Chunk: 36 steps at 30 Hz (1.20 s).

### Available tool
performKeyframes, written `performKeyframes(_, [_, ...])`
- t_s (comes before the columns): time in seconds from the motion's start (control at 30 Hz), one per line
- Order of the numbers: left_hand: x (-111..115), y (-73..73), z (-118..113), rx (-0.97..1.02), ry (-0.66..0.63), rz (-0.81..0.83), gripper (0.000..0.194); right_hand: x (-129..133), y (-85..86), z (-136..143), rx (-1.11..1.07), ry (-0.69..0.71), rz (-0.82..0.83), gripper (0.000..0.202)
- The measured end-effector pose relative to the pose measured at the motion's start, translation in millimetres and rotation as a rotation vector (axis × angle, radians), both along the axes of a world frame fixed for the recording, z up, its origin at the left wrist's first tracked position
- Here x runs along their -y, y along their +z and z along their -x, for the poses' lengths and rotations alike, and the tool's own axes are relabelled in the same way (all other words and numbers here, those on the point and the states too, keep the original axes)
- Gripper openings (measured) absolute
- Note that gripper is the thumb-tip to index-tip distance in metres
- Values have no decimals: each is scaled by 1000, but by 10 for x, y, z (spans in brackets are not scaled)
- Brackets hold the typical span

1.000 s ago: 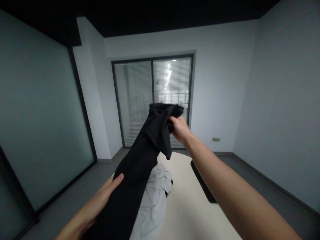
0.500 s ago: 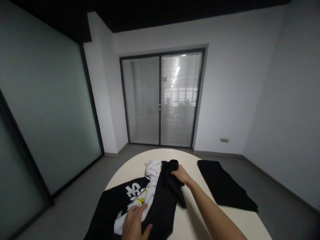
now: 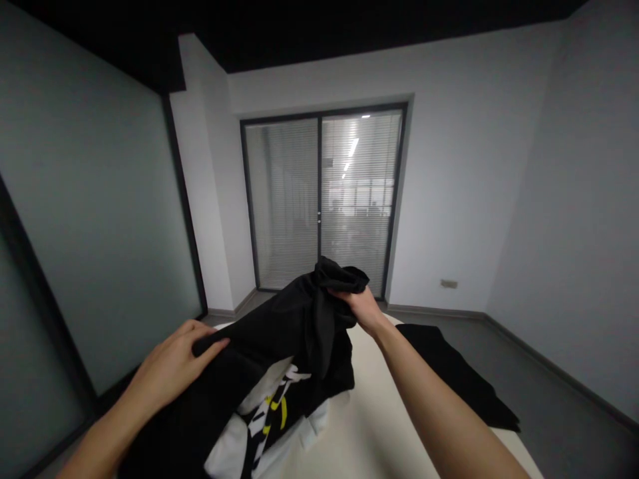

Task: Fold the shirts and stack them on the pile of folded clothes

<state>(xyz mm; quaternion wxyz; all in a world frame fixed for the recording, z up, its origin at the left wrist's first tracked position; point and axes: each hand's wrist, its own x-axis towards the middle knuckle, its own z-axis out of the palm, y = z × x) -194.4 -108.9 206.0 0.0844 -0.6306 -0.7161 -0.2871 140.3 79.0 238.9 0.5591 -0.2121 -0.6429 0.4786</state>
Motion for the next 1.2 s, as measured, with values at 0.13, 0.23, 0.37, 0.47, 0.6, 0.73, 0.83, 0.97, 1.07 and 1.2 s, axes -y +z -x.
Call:
performKeyframes(0.13, [-174,-557,-200,61,-88,377,59,-316,-517,-85,383,4,-27,39])
performKeyframes(0.23, [-233,-1169,-328,74,-160,451,57,-529,-1031,-436,805,-205,150,41])
performKeyframes(0.37, [-240,-1770,-434,1,-135,404,63,-601,-1419,-1290,938,-572,280,36])
performKeyframes(0.47, [-227,-1984,-474,-97,-98,316,59,-499,-1643,-1968,1002,-907,422,53])
performKeyframes(0.6, [-210,-2129,-483,-125,-94,184,55,-372,-2112,-2566,1211,-1133,521,54])
performKeyframes(0.73, [-195,-2232,-483,-107,-70,66,51,-377,-2330,-2772,1264,-1092,233,37])
performKeyframes(0.83, [-192,-2268,-486,-87,-67,34,51,-412,-2134,-2791,1193,-983,222,18])
performKeyframes(0.97, [-193,-2275,-483,-84,-63,20,50,-408,-1643,-2748,1102,-743,317,25])
performKeyframes(1.07, [-184,-2263,-485,-89,-70,22,51,-289,-1199,-2631,991,-607,302,27])
performKeyframes(1.2, [-155,-2221,-507,-86,-68,18,50,133,-414,-2336,767,-453,209,41])
